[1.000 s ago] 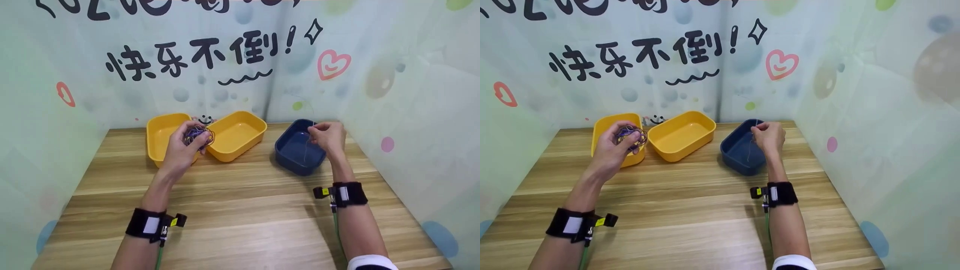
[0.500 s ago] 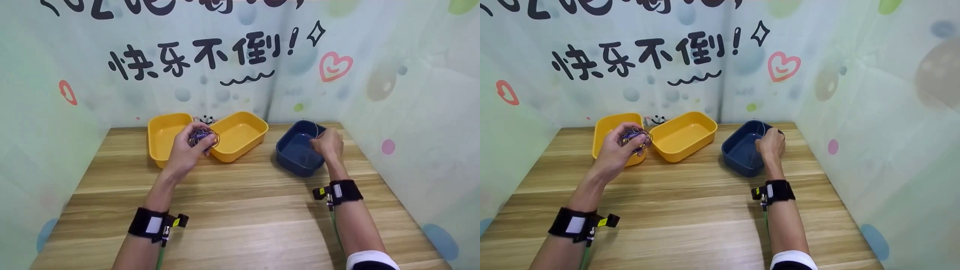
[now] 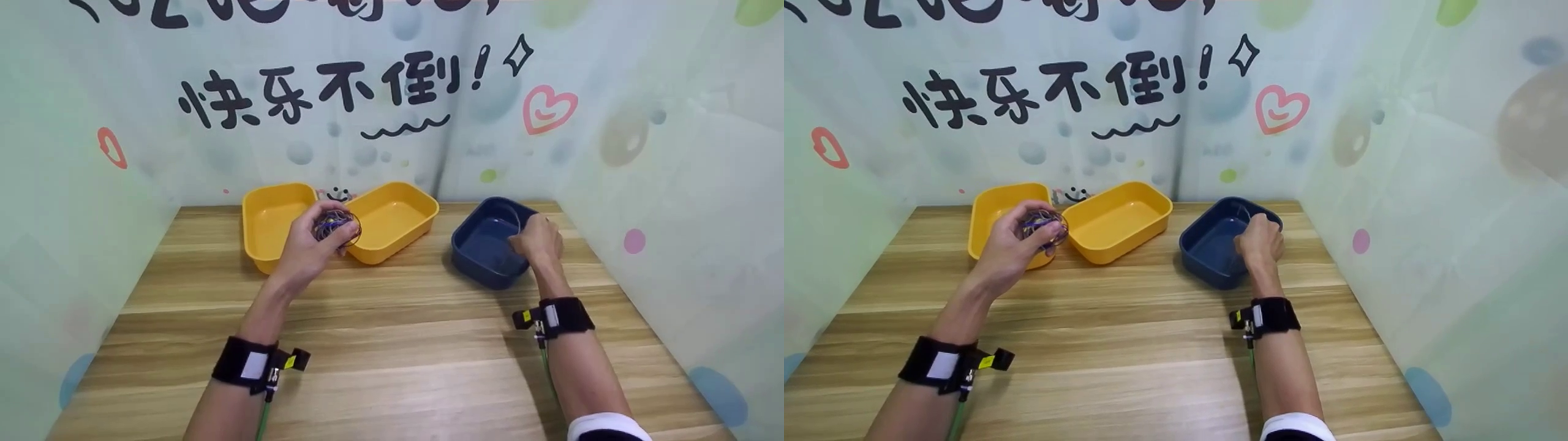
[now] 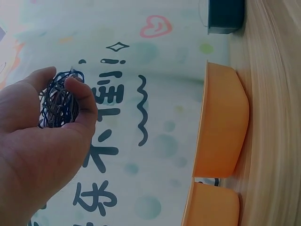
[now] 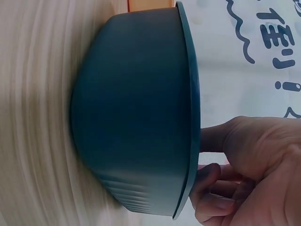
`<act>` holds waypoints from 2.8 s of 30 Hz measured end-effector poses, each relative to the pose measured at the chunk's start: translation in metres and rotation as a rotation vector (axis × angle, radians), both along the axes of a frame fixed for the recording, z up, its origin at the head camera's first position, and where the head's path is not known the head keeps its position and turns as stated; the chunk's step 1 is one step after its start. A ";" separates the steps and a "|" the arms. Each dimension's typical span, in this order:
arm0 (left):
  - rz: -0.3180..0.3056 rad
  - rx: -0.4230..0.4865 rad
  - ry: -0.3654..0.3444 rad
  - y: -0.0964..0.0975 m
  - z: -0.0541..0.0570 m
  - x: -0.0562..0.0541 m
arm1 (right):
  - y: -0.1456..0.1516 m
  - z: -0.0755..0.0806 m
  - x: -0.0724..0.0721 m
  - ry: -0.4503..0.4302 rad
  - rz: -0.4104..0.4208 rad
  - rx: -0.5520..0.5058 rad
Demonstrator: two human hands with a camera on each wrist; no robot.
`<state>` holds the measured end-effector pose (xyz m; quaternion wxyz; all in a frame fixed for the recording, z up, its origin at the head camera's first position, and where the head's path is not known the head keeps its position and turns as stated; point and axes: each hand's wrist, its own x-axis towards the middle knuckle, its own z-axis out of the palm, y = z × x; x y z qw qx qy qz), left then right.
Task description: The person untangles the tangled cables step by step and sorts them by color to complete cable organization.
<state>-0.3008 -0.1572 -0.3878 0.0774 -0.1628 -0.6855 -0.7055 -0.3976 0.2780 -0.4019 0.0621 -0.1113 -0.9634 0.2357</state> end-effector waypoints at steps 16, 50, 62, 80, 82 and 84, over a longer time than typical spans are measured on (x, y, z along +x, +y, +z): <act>-0.050 0.109 -0.085 0.006 0.001 -0.001 | -0.070 0.011 0.034 0.601 0.559 -0.195; -0.124 0.057 0.081 0.031 -0.003 0.008 | -0.181 0.027 0.097 0.491 0.810 -0.545; -0.038 0.108 0.083 0.025 0.000 0.004 | -0.170 0.028 0.090 0.296 0.761 -0.903; 0.145 0.228 0.143 0.010 0.003 0.000 | -0.151 0.035 0.077 0.235 0.569 -1.308; 0.149 0.237 0.156 0.009 0.003 0.000 | -0.150 0.036 0.076 0.206 0.509 -1.385; 0.154 0.232 0.168 0.009 0.003 0.001 | -0.150 0.037 0.075 0.175 0.451 -1.432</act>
